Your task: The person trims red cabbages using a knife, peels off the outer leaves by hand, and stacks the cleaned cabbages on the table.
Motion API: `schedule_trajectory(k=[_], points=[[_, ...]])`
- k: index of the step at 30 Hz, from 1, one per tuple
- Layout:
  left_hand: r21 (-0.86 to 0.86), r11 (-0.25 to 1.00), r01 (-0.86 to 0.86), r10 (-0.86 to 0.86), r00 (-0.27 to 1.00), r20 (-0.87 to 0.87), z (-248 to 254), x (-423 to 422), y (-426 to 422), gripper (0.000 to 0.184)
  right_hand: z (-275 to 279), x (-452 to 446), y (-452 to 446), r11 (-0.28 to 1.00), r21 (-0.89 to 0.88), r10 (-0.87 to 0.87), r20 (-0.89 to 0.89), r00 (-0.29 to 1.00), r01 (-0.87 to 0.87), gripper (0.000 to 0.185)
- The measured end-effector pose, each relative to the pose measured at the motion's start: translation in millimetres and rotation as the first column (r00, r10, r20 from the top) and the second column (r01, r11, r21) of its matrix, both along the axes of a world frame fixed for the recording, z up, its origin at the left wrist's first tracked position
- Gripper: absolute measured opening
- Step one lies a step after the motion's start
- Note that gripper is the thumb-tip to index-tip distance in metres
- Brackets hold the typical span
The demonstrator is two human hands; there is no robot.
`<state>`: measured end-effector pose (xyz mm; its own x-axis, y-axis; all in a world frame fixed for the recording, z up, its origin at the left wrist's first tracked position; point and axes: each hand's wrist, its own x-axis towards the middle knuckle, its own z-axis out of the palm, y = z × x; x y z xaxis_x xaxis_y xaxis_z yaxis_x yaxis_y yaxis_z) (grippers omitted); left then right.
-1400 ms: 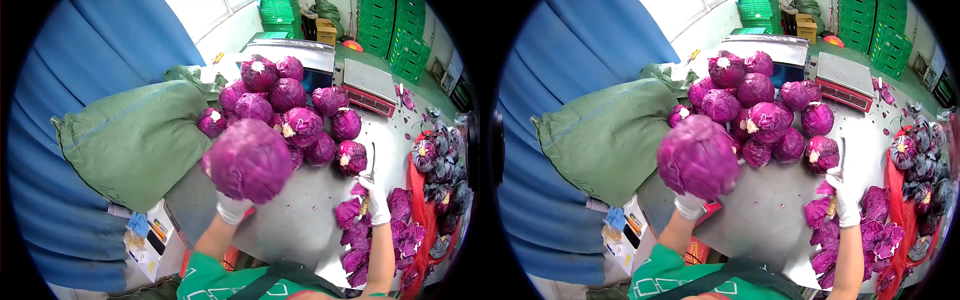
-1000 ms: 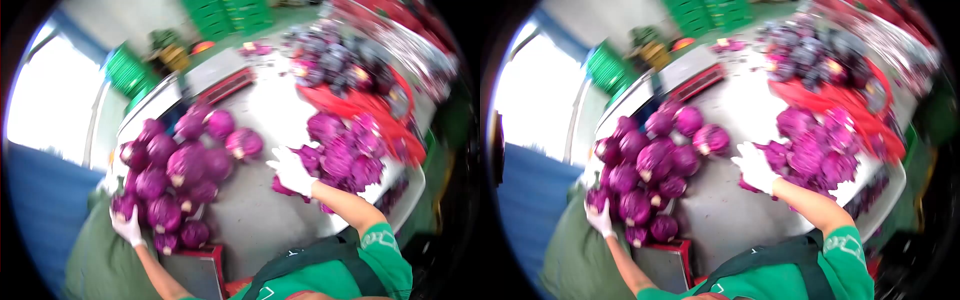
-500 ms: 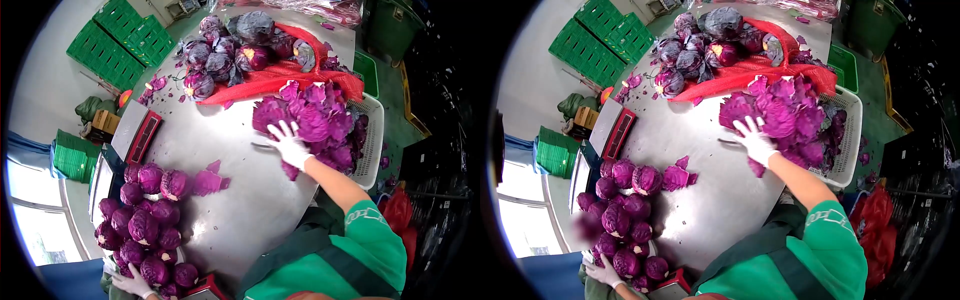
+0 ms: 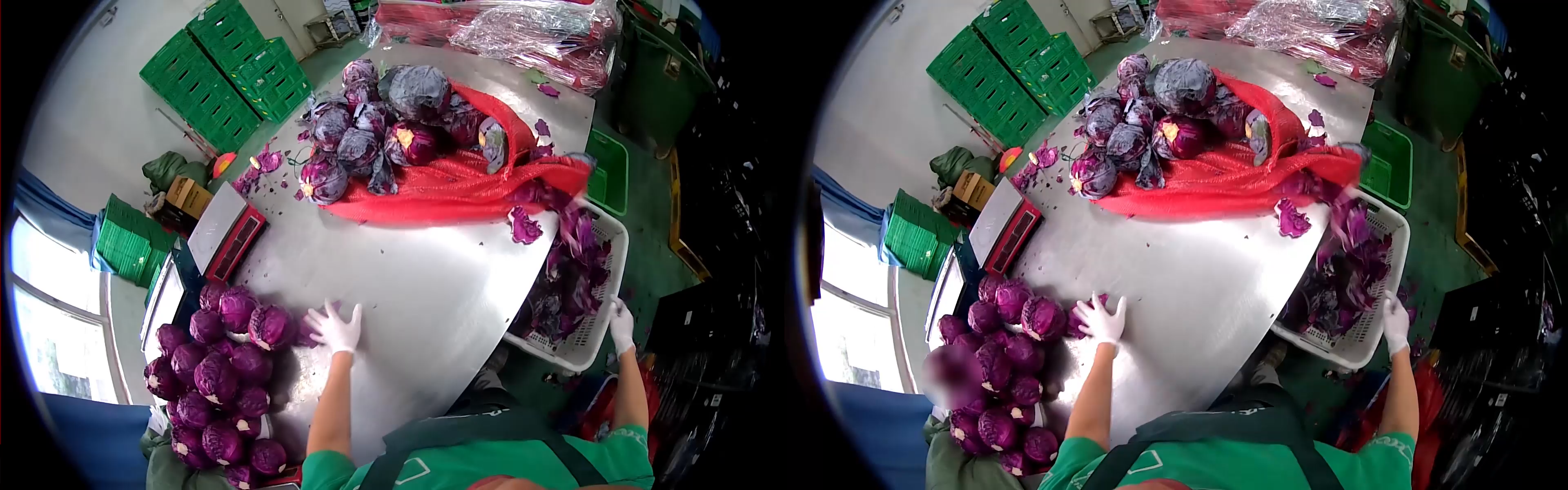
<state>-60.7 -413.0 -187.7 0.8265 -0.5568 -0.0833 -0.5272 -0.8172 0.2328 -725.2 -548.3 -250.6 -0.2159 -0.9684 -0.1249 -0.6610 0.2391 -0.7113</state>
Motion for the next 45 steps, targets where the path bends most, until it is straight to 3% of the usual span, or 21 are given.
schedule_trajectory(k=[4,6,7,9,10,11,13,15,17,19,21,22,23,25,27,30,32,33,36,43,45], points=[[-0.238,0.933,0.270,-0.264,0.963,0.058,-3.0,-79.8,-86.8,0.084,-20.9,-29.3,-31.8,0.964,-0.208,-0.087,0.332,0.939,0.163,0.029],[-0.277,0.818,0.504,-0.480,0.864,0.152,1.0,-145.6,-133.0,0.076,20.3,31.0,-70.8,0.957,-0.176,-0.056,0.671,0.740,0.232,0.030],[-0.418,0.652,0.632,-0.642,0.754,0.140,-12.6,-173.0,-157.7,0.072,50.3,74.1,-91.7,0.938,-0.292,0.029,0.604,0.796,0.187,0.033],[-0.633,0.274,0.724,-0.962,0.220,-0.165,-16.1,-231.1,-206.2,0.058,107.0,151.6,-134.0,0.950,-0.311,0.186,0.583,0.791,0.005,0.030],[-0.676,0.155,0.720,-0.969,0.243,0.036,7.2,-265.8,-207.7,0.051,128.2,190.3,-154.0,0.895,-0.431,0.324,0.449,0.832,-0.116,0.028],[-0.648,0.189,0.738,-0.979,0.192,-0.067,6.1,-283.9,-212.5,0.047,155.6,232.6,-165.2,0.914,-0.371,0.370,0.590,0.718,-0.165,0.029],[-0.564,0.213,0.798,-0.968,0.094,-0.232,34.2,-285.3,-227.1,0.042,190.5,299.4,-197.5,0.785,-0.452,0.597,0.369,0.712,-0.424,0.030],[-0.500,0.309,0.809,-0.941,0.182,-0.287,52.2,-260.7,-241.2,0.032,174.9,349.5,-232.2,0.726,-0.457,0.686,0.433,0.585,-0.513,0.032],[-0.288,0.406,0.867,-0.908,0.348,-0.231,68.3,-218.1,-272.1,0.026,176.5,369.2,-268.7,0.757,-0.130,0.635,0.377,0.674,-0.640,0.035],[-0.499,0.344,0.796,-0.874,0.465,0.138,91.2,-152.1,-306.8,0.020,154.9,372.9,-312.1,0.854,-0.234,0.518,0.453,0.725,-0.464,0.037],[-0.512,0.553,0.657,-0.698,0.701,0.144,138.4,-94.6,-358.7,0.020,157.0,377.0,-346.4,0.913,-0.235,0.406,0.609,0.681,-0.335,0.043],[-0.655,0.391,0.647,-0.568,0.729,0.381,139.6,-59.8,-396.6,0.019,170.0,386.0,-357.0,0.917,-0.197,0.374,0.732,0.570,-0.348,0.045],[-0.672,0.433,0.601,-0.509,0.778,0.368,157.9,-37.3,-419.8,0.021,186.9,399.8,-363.6,0.916,-0.163,0.325,0.834,0.445,-0.366,0.046],[-0.698,0.603,0.386,-0.397,0.904,0.157,166.8,2.2,-477.3,0.043,202.9,432.6,-384.5,0.920,-0.174,0.355,0.746,0.563,-0.350,0.044],[-0.641,0.756,0.133,-0.464,0.799,-0.381,158.1,28.8,-516.0,0.066,204.5,458.2,-407.8,0.940,-0.193,0.338,0.641,0.689,-0.282,0.043],[-0.482,0.846,-0.230,-0.393,0.344,-0.853,140.4,32.1,-538.3,0.093,175.3,490.9,-445.5,0.934,-0.224,0.355,0.680,0.642,-0.280,0.040],[-0.527,0.813,-0.246,-0.477,0.235,-0.847,147.4,17.4,-521.2,0.081,116.1,515.4,-466.9,0.818,-0.548,0.507,0.545,0.668,-0.173,0.042],[-0.628,0.759,-0.174,-0.617,0.116,-0.778,151.3,13.8,-507.7,0.071,178.0,486.6,-407.2,0.947,-0.236,0.312,0.842,0.441,-0.219,0.042],[-0.800,0.556,-0.227,-0.798,0.125,-0.590,123.2,18.5,-477.0,0.055,163.9,472.7,-378.2,0.926,-0.280,0.360,0.856,0.372,-0.253,0.043],[-0.838,0.478,-0.264,-0.856,0.076,-0.512,132.2,-50.5,-282.9,0.055,171.2,391.2,-213.3,0.828,-0.395,0.557,0.501,0.662,-0.398,0.037],[-0.874,0.448,-0.188,-0.886,0.040,-0.463,107.3,-55.2,-233.4,0.060,172.8,368.5,-152.9,0.863,-0.248,0.497,0.576,0.650,-0.440,0.037]])
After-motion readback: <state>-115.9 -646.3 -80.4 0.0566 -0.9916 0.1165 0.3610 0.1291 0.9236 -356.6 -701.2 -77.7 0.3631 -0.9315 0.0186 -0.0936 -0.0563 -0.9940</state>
